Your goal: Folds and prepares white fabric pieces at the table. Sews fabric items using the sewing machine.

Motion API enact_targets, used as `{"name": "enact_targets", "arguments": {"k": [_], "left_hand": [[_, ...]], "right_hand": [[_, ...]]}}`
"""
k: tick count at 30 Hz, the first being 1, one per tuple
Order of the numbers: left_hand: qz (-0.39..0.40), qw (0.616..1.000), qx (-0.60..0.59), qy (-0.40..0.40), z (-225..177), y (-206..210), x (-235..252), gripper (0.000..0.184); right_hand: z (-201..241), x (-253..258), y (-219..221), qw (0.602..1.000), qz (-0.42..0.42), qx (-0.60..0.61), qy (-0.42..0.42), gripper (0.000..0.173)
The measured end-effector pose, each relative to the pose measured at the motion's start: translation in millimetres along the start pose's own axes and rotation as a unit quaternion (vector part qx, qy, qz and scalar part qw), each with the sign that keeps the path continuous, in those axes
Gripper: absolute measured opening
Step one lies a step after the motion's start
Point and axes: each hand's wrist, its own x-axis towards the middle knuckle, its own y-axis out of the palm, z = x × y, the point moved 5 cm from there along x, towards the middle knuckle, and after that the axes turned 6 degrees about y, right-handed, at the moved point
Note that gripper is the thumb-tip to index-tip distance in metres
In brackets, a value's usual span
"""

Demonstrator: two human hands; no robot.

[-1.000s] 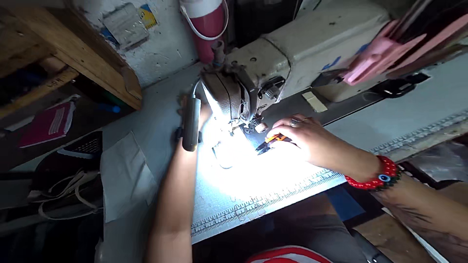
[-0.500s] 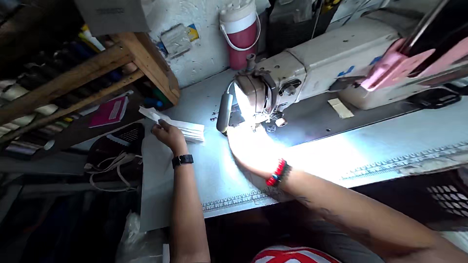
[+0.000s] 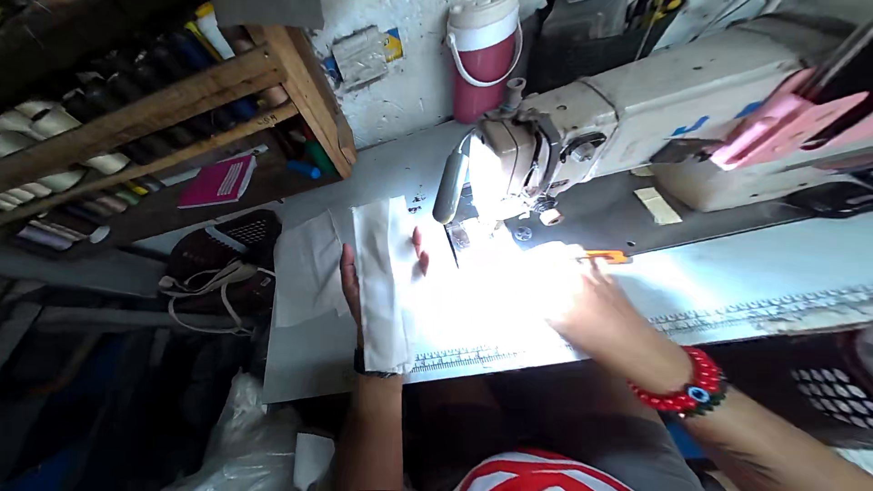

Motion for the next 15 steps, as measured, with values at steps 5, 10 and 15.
{"name": "enact_targets", "arguments": {"k": [5, 10, 15], "left_hand": [[0.026, 0.999, 0.003, 0.022, 14, 2, -2, 0.067], [0.0, 0.992, 0.085, 0.093, 0, -4, -8, 0.062], [-0.033, 0.986, 0.139, 0.091, -3, -8, -11, 0.062]], "right_hand": [[77, -15, 24, 0.928, 0.076, 0.355, -0.086, 0.037], [93, -18, 52, 0.877, 0.189, 0.442, 0.014, 0.032], [103, -6, 63, 0.815, 0.235, 0.523, 0.085, 0.015]]}}
